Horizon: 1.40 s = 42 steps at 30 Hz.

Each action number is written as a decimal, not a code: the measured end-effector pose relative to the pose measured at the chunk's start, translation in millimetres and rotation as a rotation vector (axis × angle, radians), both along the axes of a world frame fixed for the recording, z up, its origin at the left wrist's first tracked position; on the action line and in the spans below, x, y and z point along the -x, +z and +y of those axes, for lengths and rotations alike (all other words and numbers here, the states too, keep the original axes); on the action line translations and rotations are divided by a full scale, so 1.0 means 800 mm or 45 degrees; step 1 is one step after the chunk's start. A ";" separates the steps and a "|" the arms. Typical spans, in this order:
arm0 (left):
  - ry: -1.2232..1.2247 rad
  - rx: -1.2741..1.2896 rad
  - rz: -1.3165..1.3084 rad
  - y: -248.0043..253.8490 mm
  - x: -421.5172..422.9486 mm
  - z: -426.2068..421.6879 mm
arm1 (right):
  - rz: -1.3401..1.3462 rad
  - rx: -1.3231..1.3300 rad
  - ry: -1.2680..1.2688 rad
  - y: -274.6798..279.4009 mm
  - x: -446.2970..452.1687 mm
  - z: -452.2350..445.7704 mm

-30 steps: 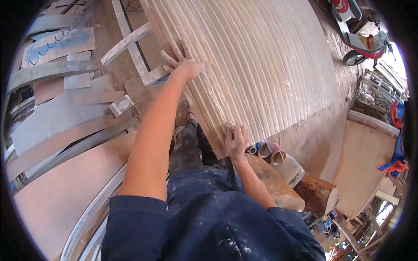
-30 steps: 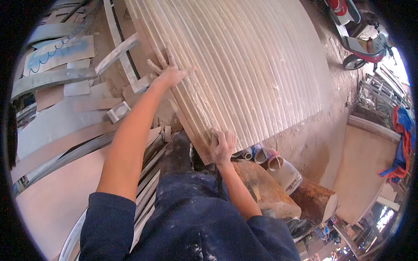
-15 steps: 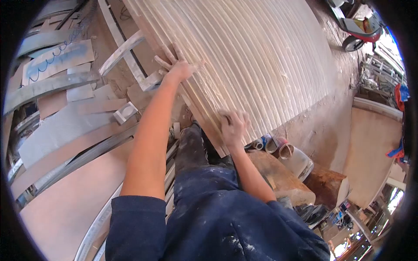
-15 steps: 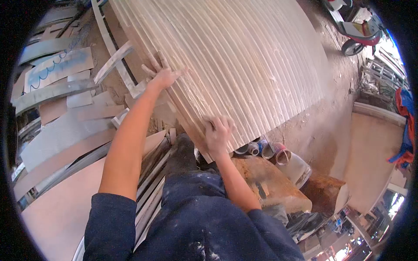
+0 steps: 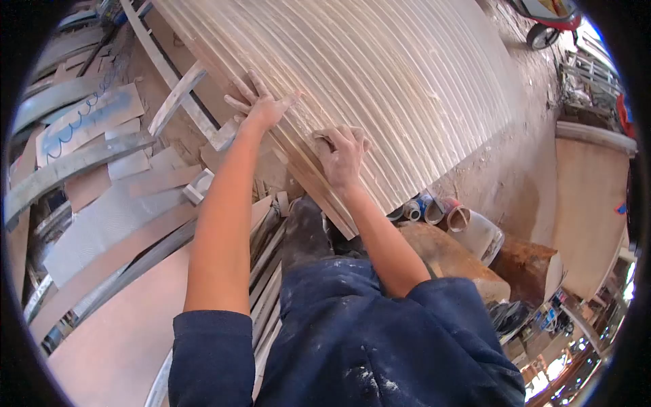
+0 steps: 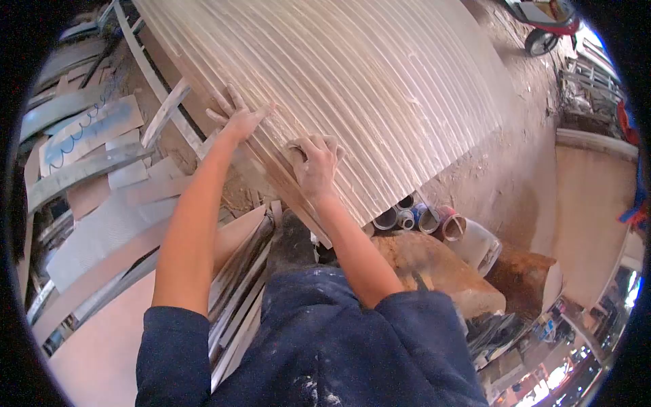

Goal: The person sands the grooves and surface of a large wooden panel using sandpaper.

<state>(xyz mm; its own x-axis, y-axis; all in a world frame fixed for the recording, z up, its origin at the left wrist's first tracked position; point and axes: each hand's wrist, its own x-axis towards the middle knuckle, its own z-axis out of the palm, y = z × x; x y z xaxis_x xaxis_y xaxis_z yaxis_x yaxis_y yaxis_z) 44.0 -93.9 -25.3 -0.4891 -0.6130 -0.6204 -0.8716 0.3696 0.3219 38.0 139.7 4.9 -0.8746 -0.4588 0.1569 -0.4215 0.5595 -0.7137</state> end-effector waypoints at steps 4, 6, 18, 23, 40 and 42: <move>-0.042 -0.011 -0.008 -0.013 0.007 -0.010 | -0.040 -0.110 -0.048 0.000 -0.028 0.072; -0.025 -0.005 -0.024 0.019 0.013 -0.004 | -0.115 -0.081 -0.053 -0.002 -0.033 0.081; -0.029 0.029 -0.046 0.017 0.011 -0.004 | -0.114 -0.048 -0.109 -0.009 -0.045 0.101; -0.049 0.052 -0.010 -0.007 0.001 -0.010 | -0.060 -0.009 -0.053 -0.022 0.000 -0.002; -0.692 0.653 1.035 0.007 -0.097 0.081 | -0.123 0.046 -0.216 -0.021 -0.024 0.038; -1.017 0.810 0.730 0.028 -0.123 0.121 | -0.056 0.034 -0.237 0.003 -0.055 0.131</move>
